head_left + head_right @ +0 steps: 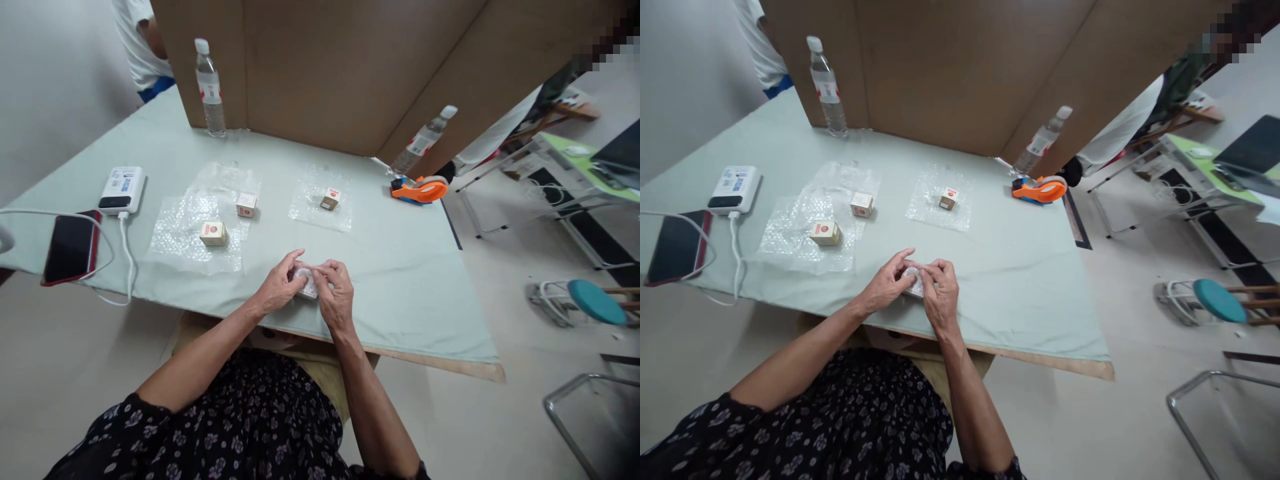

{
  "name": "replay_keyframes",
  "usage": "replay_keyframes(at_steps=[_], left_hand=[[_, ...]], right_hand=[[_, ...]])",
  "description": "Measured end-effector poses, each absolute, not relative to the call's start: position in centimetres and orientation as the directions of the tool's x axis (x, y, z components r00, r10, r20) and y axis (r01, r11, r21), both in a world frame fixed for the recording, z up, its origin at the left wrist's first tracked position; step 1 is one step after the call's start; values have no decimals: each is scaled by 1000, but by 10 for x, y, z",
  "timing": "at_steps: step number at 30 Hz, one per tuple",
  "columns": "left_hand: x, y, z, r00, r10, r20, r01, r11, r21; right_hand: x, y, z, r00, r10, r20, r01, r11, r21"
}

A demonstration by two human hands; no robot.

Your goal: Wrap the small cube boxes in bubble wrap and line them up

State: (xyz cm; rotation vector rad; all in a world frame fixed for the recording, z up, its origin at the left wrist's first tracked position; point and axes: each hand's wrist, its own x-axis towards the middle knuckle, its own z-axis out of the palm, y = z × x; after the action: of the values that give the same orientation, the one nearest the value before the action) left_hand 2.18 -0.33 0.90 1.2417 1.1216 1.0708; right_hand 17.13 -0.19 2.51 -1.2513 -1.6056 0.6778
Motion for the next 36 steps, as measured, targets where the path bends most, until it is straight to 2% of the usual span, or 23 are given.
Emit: replay_keyframes(at_steps=[6,11,13,15,17,26,32,36], left_hand=[[21,-5,4,138,990,-3,52,-4,999],[-3,-8,13,389,921,4,51,-26,998],[-11,-11,15,443,894,65,97,-120,988],[-14,-13,14,425,892,152,165,-241,956],[-12,-13,11,386,901,200,193,-291,937],[-6,6,20,386,922,37,128,-94,987],[-1,16,24,379,925,-23,109,-20,994],[2,18,22,356,934,-28,88,-4,996]], right_hand=[[177,-20,16,-126,897,424,515,424,-745],[179,-19,11,-193,878,439,557,466,-688],[178,-17,9,-181,876,448,560,466,-685],[176,-15,9,-169,881,442,551,456,-699],[176,-11,11,-174,886,431,544,451,-708],[190,16,25,-288,893,347,549,450,-704],[190,30,22,-221,894,391,572,443,-690],[193,36,24,-256,908,331,544,418,-727]])
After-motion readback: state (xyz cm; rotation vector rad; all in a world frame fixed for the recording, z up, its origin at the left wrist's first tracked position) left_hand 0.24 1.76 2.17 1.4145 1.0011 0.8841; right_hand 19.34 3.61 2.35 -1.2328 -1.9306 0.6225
